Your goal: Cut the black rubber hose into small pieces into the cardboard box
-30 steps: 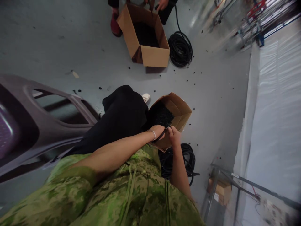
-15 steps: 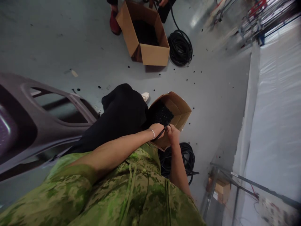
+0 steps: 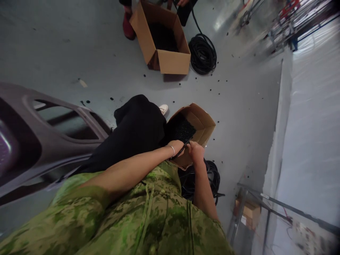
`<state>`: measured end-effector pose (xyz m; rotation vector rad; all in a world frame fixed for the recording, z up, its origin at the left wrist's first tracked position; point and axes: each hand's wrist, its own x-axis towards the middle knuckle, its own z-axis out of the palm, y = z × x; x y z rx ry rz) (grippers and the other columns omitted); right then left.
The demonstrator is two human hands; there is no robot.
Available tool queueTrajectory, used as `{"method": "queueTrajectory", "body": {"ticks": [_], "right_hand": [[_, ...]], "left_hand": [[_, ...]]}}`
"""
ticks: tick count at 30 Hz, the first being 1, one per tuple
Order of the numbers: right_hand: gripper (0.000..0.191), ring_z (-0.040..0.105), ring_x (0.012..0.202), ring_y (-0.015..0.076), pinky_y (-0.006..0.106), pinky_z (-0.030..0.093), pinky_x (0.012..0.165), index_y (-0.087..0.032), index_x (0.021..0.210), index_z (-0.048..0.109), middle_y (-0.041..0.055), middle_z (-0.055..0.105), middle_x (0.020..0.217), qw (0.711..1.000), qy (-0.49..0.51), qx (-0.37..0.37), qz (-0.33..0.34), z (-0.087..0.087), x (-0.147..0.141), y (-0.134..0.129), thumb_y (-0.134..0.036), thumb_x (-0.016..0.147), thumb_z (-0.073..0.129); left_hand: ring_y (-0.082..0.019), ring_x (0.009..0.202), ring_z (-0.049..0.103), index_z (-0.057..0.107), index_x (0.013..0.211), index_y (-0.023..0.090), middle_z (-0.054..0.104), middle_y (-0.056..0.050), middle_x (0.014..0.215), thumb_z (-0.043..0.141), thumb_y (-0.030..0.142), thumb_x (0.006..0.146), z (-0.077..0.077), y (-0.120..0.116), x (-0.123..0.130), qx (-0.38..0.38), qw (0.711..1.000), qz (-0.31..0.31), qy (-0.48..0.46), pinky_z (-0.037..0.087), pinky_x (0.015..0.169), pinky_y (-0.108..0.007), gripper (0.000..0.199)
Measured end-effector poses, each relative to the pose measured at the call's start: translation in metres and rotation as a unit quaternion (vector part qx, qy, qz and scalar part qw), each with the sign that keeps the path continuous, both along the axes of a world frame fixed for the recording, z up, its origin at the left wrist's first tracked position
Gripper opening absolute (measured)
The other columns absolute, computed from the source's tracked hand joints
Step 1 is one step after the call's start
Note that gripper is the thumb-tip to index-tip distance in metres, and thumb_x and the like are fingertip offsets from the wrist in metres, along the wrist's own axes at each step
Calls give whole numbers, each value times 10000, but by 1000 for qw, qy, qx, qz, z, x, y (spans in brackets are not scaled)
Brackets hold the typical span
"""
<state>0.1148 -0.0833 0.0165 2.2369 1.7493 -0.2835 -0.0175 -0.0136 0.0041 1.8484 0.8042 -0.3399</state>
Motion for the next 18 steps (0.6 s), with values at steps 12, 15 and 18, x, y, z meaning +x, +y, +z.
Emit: {"method": "queueTrajectory", "body": {"ticks": [12, 15, 18], "right_hand": [[263, 657, 944, 182, 243, 448, 760, -257, 1120, 683, 58, 717, 1053, 996, 61, -27, -62, -17, -13, -12, -303, 934, 502], [264, 669, 919, 198, 261, 462, 747, -271, 1127, 690, 60, 723, 1048, 993, 83, -22, -78, -25, -2, -29, -329, 914, 546], [269, 669, 914, 198, 269, 472, 763, -271, 1137, 681, 57, 724, 1050, 990, 103, 7, -92, -35, 5, -42, -307, 897, 566]], "left_hand": [[-293, 955, 695, 736, 1005, 70, 725, -210, 931, 602, 272, 774, 1, 2, 2, 71, 995, -5, 70, 536, 798, -292, 335], [-307, 986, 687, 716, 1020, 73, 719, -221, 981, 601, 271, 781, 4, 1, 1, 62, 995, -29, 69, 535, 819, -325, 332], [-323, 1012, 676, 667, 1071, 64, 703, -232, 1042, 561, 296, 816, 7, 1, -1, 73, 996, -12, 57, 531, 823, -353, 361]]}}
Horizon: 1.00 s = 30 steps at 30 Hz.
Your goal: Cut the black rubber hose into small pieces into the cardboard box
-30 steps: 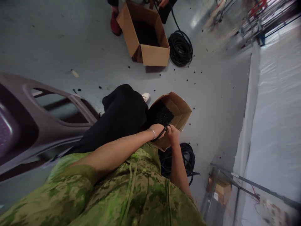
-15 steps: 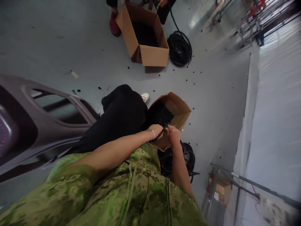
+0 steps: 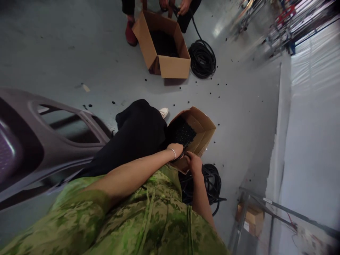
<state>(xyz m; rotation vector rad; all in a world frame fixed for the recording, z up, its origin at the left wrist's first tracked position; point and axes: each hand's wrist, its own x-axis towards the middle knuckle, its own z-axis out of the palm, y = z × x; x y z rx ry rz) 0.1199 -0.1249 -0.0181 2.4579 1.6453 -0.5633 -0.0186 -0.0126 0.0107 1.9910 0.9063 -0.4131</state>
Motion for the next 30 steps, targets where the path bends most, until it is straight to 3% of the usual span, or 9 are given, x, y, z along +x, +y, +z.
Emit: {"method": "queueTrajectory", "body": {"ticks": [7, 14, 21, 25, 30], "right_hand": [[263, 650, 962, 194, 275, 472, 862, -173, 1098, 690, 100, 706, 1051, 996, 71, 33, 31, -10, 0, -2, -221, 892, 534], [288, 636, 1042, 201, 302, 467, 919, -195, 1087, 695, 79, 709, 1112, 980, 126, 151, -31, 12, 14, 10, -309, 899, 509], [354, 645, 811, 197, 303, 496, 778, -172, 1000, 691, 68, 719, 895, 944, 225, 212, -113, 29, 17, 21, -426, 870, 482], [367, 598, 668, 165, 277, 489, 668, -172, 1025, 669, 36, 681, 784, 912, 298, 232, -162, 28, 13, 22, -441, 860, 481], [374, 571, 656, 159, 276, 480, 655, -155, 981, 669, 37, 661, 759, 886, 322, 264, -204, 25, 14, 23, -454, 839, 495]], "left_hand": [[-276, 970, 689, 490, 1221, 107, 700, -182, 1071, 532, 309, 833, 2, 1, -4, 6, 999, 35, -1, 509, 805, -338, 439], [-269, 943, 696, 445, 1270, 109, 709, -171, 1055, 521, 268, 815, -6, 3, -1, -23, 998, 48, -14, 498, 725, -301, 487], [-246, 905, 698, 450, 1223, 134, 713, -146, 1030, 512, 256, 813, -14, -2, 2, 6, 996, 82, -42, 500, 752, -307, 432], [-235, 904, 699, 408, 1202, 162, 707, -128, 1037, 525, 265, 816, -15, -4, 2, 6, 994, 86, -64, 504, 759, -309, 416], [-269, 907, 702, 372, 1189, 163, 702, -139, 1021, 534, 279, 816, -10, -6, 2, 11, 995, 62, -75, 512, 762, -338, 422]]}}
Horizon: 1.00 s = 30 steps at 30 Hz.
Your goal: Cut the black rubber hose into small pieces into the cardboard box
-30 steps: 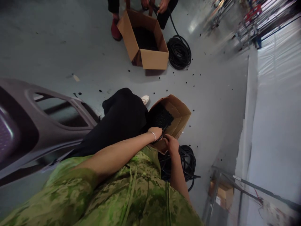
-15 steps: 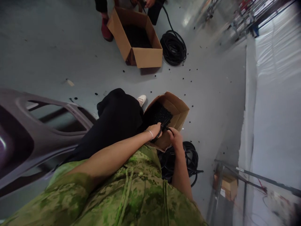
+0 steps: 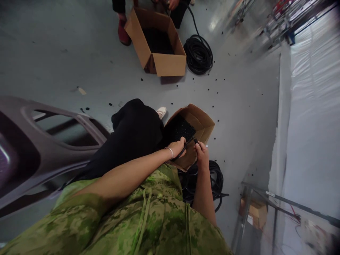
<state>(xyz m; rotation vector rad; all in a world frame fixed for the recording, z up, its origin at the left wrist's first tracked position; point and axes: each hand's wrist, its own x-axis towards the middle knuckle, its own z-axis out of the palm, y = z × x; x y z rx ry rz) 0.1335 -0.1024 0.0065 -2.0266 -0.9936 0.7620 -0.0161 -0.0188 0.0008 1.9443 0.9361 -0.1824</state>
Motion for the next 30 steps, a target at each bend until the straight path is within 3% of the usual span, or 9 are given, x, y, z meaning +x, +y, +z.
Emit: {"method": "queueTrajectory", "body": {"ticks": [9, 17, 30], "right_hand": [[399, 568, 639, 147, 270, 478, 647, -141, 1026, 649, 42, 668, 773, 1000, -1, -3, -6, -3, -3, 3, -455, 855, 471], [365, 568, 627, 155, 277, 482, 647, -168, 920, 629, 32, 651, 730, 1000, 11, -18, 15, -16, -3, 1, -492, 820, 494], [289, 477, 589, 132, 250, 418, 598, -182, 798, 593, -15, 561, 654, 998, 55, -19, 21, -5, -9, 3, -460, 817, 516]], "left_hand": [[-321, 913, 700, 363, 1192, 141, 693, -182, 959, 547, 315, 825, 6, -3, 0, 38, 998, -45, 1, 519, 770, -386, 446], [-329, 938, 695, 350, 1212, 131, 693, -186, 970, 540, 309, 832, 12, -3, -1, 41, 998, -52, 11, 522, 782, -396, 461], [-325, 924, 700, 359, 1199, 132, 691, -195, 979, 544, 316, 827, 3, -3, 0, 31, 999, -44, 2, 525, 775, -394, 454]]}}
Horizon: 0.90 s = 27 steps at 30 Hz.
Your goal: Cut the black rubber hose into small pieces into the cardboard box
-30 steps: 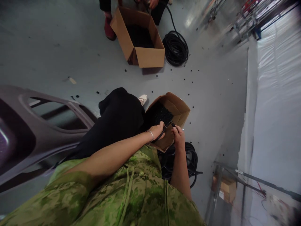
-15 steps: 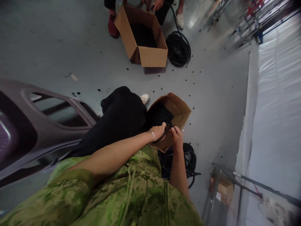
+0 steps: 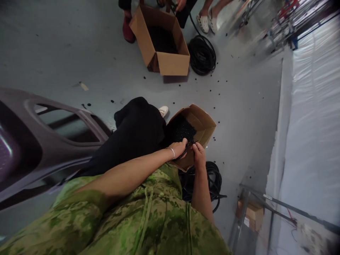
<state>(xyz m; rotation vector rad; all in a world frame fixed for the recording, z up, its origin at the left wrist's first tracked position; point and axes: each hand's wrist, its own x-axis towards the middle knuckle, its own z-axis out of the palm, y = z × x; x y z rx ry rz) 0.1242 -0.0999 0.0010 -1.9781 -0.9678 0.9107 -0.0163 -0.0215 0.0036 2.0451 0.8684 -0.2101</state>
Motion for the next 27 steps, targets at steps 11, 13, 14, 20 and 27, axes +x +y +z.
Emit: {"method": "queueTrajectory", "body": {"ticks": [11, 13, 14, 20, 27], "right_hand": [[303, 398, 580, 124, 245, 337, 573, -192, 663, 530, -41, 467, 590, 999, 20, 0, 34, 9, 2, 3, -462, 799, 544], [310, 390, 577, 124, 245, 329, 570, -194, 655, 529, -41, 455, 582, 999, 19, 4, 36, 8, 2, 3, -465, 804, 541], [311, 388, 575, 124, 245, 326, 567, -195, 652, 527, -40, 452, 579, 999, 19, 3, 37, 8, 2, 3, -466, 806, 539], [310, 395, 577, 129, 248, 331, 575, -201, 632, 516, -39, 443, 581, 998, -12, 3, 62, 1, 2, 3, -450, 817, 515], [332, 474, 619, 142, 247, 387, 626, -191, 637, 531, -13, 526, 612, 989, -93, -9, 116, -8, 10, 4, -436, 850, 460]], "left_hand": [[-326, 920, 701, 365, 1167, 127, 700, -194, 964, 573, 300, 814, 3, 2, 0, -8, 1000, 2, 11, 528, 775, -394, 444], [-326, 928, 699, 368, 1167, 130, 698, -198, 980, 575, 302, 814, 2, 2, 0, -2, 1000, 3, 9, 527, 781, -394, 444], [-327, 929, 699, 369, 1167, 131, 698, -199, 982, 577, 306, 814, 2, 2, 0, -2, 1000, 1, 9, 527, 782, -395, 446], [-319, 899, 706, 372, 1172, 118, 705, -194, 962, 573, 259, 808, -2, 0, 0, -3, 1000, 2, 11, 529, 764, -390, 440], [-306, 924, 702, 441, 1121, 100, 707, -202, 970, 576, 216, 785, -2, 1, -3, 14, 999, -21, 31, 526, 772, -360, 380]]}}
